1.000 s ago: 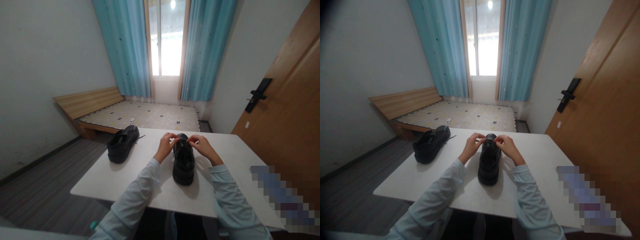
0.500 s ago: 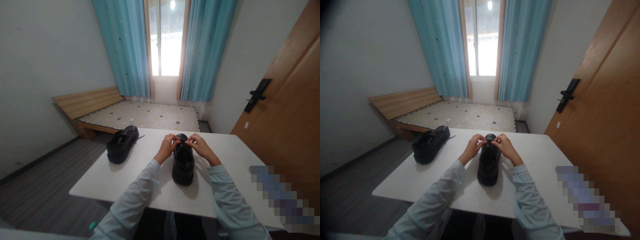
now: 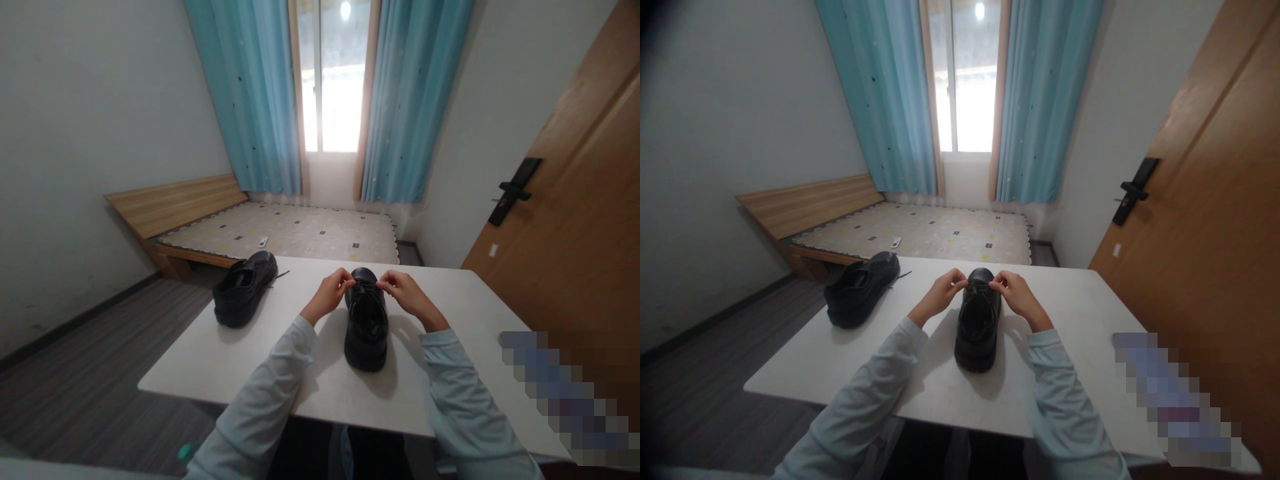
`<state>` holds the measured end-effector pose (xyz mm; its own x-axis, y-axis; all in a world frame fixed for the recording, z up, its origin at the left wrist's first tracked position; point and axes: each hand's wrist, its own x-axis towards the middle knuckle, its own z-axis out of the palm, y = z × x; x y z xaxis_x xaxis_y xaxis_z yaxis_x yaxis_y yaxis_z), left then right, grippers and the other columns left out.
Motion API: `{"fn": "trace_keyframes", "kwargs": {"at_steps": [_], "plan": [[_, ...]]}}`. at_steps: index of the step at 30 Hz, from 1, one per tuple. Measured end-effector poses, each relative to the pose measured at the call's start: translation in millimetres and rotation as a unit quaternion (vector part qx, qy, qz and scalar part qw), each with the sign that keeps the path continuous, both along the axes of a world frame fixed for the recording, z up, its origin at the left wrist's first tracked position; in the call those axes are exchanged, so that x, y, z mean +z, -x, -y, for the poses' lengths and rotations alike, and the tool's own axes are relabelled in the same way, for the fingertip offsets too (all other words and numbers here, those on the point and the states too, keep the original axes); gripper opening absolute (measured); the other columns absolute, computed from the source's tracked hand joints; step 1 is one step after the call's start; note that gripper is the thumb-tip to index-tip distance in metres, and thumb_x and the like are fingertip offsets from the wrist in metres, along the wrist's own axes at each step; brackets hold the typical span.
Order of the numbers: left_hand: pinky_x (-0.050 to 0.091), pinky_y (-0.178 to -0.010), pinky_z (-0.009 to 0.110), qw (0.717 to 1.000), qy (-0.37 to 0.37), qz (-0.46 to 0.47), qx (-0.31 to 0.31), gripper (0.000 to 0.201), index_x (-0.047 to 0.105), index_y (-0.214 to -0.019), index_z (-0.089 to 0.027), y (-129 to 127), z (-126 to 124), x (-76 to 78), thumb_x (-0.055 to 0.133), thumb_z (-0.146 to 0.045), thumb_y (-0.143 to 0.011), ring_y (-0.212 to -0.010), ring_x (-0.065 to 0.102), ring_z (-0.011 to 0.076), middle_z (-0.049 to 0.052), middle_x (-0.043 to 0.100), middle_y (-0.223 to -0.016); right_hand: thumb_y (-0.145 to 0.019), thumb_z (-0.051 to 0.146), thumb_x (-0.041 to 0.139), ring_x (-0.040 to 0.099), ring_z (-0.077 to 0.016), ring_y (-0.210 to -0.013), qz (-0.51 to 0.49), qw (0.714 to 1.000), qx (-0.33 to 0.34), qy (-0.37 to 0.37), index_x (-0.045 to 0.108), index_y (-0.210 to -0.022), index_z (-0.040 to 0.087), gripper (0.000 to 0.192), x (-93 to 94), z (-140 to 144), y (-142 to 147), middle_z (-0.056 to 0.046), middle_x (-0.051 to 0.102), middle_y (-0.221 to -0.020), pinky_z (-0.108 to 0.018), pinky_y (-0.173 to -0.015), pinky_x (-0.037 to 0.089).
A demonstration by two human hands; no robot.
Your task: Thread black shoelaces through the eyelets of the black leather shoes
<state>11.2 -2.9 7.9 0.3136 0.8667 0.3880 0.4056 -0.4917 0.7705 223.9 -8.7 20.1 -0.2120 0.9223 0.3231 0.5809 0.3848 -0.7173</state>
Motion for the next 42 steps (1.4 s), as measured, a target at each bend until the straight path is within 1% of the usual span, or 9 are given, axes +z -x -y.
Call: {"fn": "trace_keyframes", "kwargs": {"at_steps": [4,9,15,18,22,26,30,37,42], "plan": [[0.042,-0.066,0.024,0.998,0.024,0.053,-0.021,0.013,0.055,-0.079,-0.015,-1.7,-3.5,-4.1,0.055,-0.027,-0.082,-0.071,0.054,0.0123,0.001,0.06,-0.075,-0.072,0.041,0.062,0.048,-0.0125,-0.053,-0.049,0.999,0.015,0.013,0.056,-0.067,0.017,0.026,0.0,1.1,2.6,0.001,0.055,-0.058,-0.025,-0.052,0.037],[0.043,-0.065,0.022,0.992,0.057,0.094,-0.053,0.011,0.058,-0.083,-0.013,-8.3,-3.6,-3.9,0.059,-0.023,-0.077,-0.069,0.055,0.0109,0.001,0.061,-0.076,-0.071,0.038,0.065,0.057,-0.0144,-0.063,-0.099,0.995,0.027,0.021,0.06,-0.082,0.016,0.025,2.8,5.8,10.1,-0.003,0.064,-0.071,-0.026,-0.057,0.043],[0.043,-0.062,0.023,0.999,0.029,0.027,-0.005,0.023,0.064,-0.087,-0.015,-16.5,4.6,3.0,0.062,-0.035,-0.077,-0.066,0.055,0.0113,0.002,0.065,-0.076,-0.07,0.041,0.067,0.06,-0.0168,-0.062,-0.024,0.999,-0.024,0.006,0.066,-0.075,0.016,0.026,2.5,6.2,16.7,-0.005,0.068,-0.069,-0.027,-0.058,0.044],[0.045,-0.066,0.023,1.0,0.019,0.008,0.007,0.016,0.067,-0.084,-0.016,-16.3,5.7,6.8,0.063,-0.03,-0.077,-0.068,0.058,0.0122,0.001,0.067,-0.074,-0.072,0.034,0.066,0.062,-0.0177,-0.064,-0.021,0.999,-0.031,0.014,0.068,-0.071,0.016,0.019,0.7,5.1,16.8,-0.005,0.07,-0.069,-0.027,-0.061,0.045],[0.046,-0.071,0.024,0.998,-0.03,-0.006,0.046,0.005,0.069,-0.077,-0.017,-16.0,6.3,10.2,0.064,-0.02,-0.076,-0.072,0.059,0.0122,0.001,0.066,-0.075,-0.072,0.027,0.066,0.063,-0.018,-0.066,0.003,0.999,-0.035,0.02,0.072,-0.076,0.017,0.012,3.0,7.0,15.7,-0.005,0.072,-0.073,-0.028,-0.063,0.045],[0.046,-0.07,0.025,0.994,-0.067,-0.021,0.082,0.007,0.065,-0.074,-0.016,-19.7,5.3,6.8,0.061,-0.018,-0.079,-0.071,0.057,0.0126,0.002,0.062,-0.076,-0.074,0.019,0.063,0.06,-0.0171,-0.068,0.078,0.994,-0.06,-0.045,0.072,-0.076,0.018,0.009,8.8,11.1,15.7,-0.005,0.069,-0.075,-0.028,-0.066,0.043],[0.047,-0.067,0.025,0.994,-0.045,-0.015,0.097,0.01,0.057,-0.075,-0.016,-23.9,3.4,0.8,0.053,-0.018,-0.084,-0.07,0.056,0.0127,0.002,0.059,-0.077,-0.077,0.018,0.059,0.056,-0.017,-0.071,0.118,0.984,-0.081,-0.107,0.067,-0.07,0.018,0.011,8.5,10.6,18.1,-0.006,0.061,-0.076,-0.028,-0.068,0.041],[0.047,-0.061,0.025,0.996,-0.004,-0.009,0.085,0.011,0.05,-0.077,-0.017,-22.2,2.9,0.1,0.045,-0.019,-0.087,-0.063,0.055,0.012,0.0,0.056,-0.069,-0.077,0.017,0.051,0.049,-0.0137,-0.064,0.051,0.992,-0.103,-0.056,0.052,-0.063,0.019,0.014,0.9,4.5,18.3,-0.001,0.053,-0.07,-0.026,-0.063,0.039],[0.046,-0.05,0.021,0.997,0.008,-0.013,0.072,0.012,0.048,-0.078,-0.016,-15.8,1.7,-1.8,0.043,-0.023,-0.087,-0.059,0.054,0.0114,0.001,0.054,-0.068,-0.077,0.015,0.052,0.051,-0.0134,-0.064,0.067,0.992,-0.103,-0.028,0.052,-0.062,0.018,0.015,0.6,3.6,10.2,-0.003,0.051,-0.074,-0.026,-0.062,0.041]]}}
